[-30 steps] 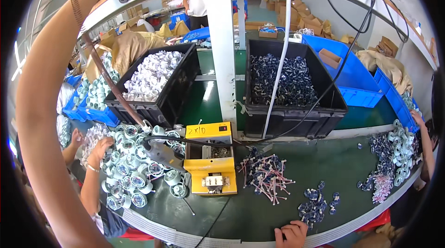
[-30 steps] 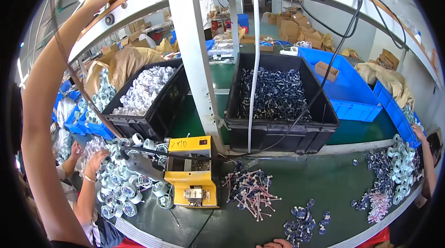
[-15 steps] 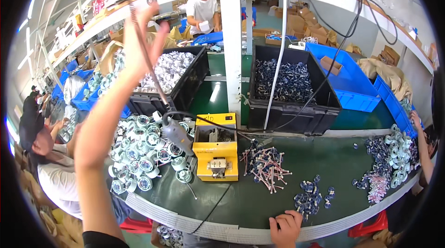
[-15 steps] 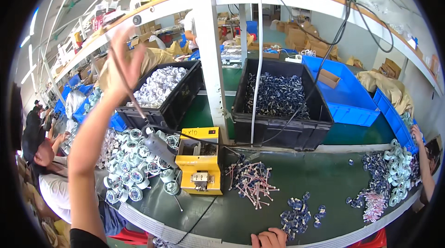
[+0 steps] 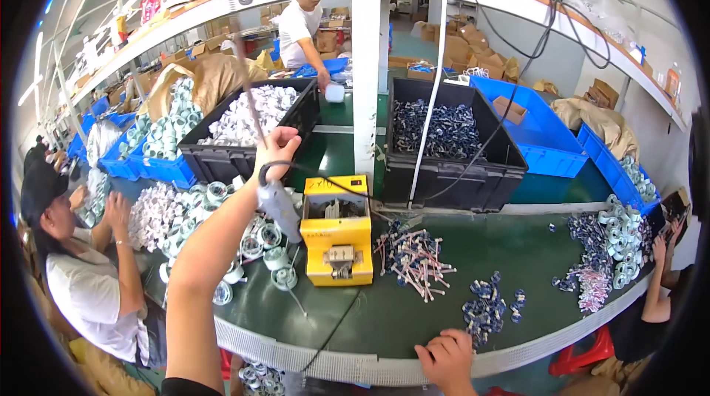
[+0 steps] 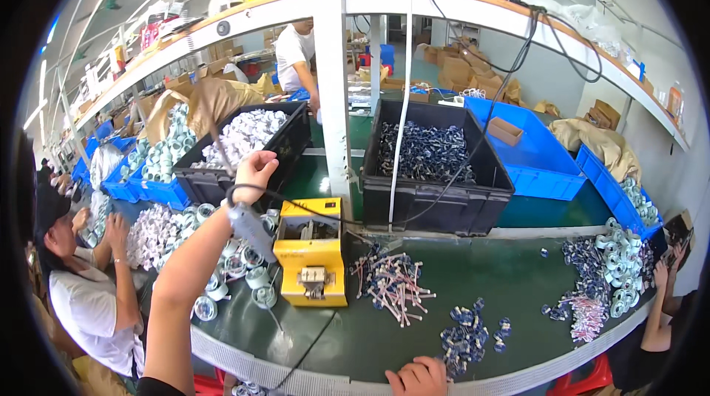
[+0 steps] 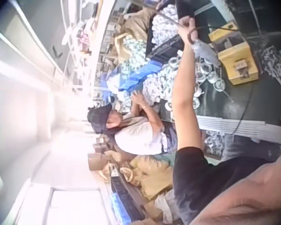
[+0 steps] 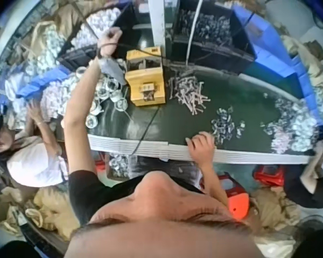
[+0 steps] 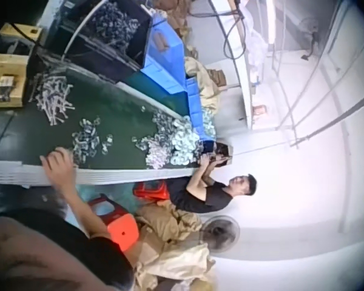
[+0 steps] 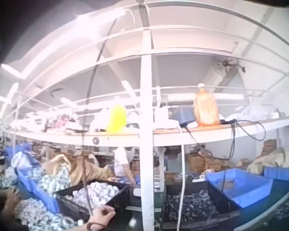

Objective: The worker is assembling small electronic components, managing wiring, and organizing parts on an assembly line.

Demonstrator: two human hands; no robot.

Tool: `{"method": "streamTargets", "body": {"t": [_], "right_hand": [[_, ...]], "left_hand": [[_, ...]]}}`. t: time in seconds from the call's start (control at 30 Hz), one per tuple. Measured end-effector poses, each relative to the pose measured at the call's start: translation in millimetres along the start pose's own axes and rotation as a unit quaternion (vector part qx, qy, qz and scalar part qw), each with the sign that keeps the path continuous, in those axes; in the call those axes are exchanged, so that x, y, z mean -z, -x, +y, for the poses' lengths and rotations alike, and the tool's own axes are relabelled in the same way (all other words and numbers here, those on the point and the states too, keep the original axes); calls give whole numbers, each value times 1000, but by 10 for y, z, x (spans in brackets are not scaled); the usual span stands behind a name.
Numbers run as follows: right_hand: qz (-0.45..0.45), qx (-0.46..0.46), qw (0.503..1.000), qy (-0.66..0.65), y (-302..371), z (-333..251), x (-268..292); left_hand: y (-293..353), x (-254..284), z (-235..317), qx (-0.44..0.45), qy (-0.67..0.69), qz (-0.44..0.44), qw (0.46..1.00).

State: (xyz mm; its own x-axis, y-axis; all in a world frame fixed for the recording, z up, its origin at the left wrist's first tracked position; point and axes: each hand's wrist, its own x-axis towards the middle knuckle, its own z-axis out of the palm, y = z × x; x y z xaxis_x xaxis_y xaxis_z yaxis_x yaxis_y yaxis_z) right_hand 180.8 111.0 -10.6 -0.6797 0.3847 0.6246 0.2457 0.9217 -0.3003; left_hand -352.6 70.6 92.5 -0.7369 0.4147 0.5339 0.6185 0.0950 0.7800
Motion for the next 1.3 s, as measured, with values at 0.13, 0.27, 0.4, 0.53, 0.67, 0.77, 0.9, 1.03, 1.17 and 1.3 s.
{"method": "streamTargets", "body": {"t": [0.13, 0.27, 0.4, 0.53, 0.67, 0.77, 0.9, 1.03, 1.17, 1.3], "right_hand": [[-81, -36, 996, -16, -130, -70, 25], [-107, -58, 993, 3, -174, -20, 2], [-124, -42, 991, -5, -299, 96, -58], [-163, -95, 982, 12, -428, 102, -17], [-164, -49, 984, 43, -475, 259, -90], [-199, -90, 975, 52, -462, 157, -11], [-195, -86, 975, 64, -459, 161, 33], [-194, -130, 972, -24, -353, 189, 4], [-144, -125, 980, -55, -348, 188, -44], [-113, -117, 986, -38, -325, 118, -19]], "left_hand": [[-647, -416, -263, -24, -62, -55, 996], [-1447, -917, -628, -34, -235, -162, 958], [-2009, -1326, -1183, -68, -320, -223, 918], [-2270, -1953, -1711, 39, -330, -239, 912], [-2729, -1904, -2580, 108, -279, -258, 919], [-2313, -2568, -2409, 141, -271, -98, 947], [-2762, -2533, -2751, 116, -175, 73, 975], [-2823, -2453, -3013, 83, -249, -31, 964], [-2908, -2480, -2827, 43, -303, -83, 948], [-2828, -2376, -2456, -2, -335, -100, 937]]}}
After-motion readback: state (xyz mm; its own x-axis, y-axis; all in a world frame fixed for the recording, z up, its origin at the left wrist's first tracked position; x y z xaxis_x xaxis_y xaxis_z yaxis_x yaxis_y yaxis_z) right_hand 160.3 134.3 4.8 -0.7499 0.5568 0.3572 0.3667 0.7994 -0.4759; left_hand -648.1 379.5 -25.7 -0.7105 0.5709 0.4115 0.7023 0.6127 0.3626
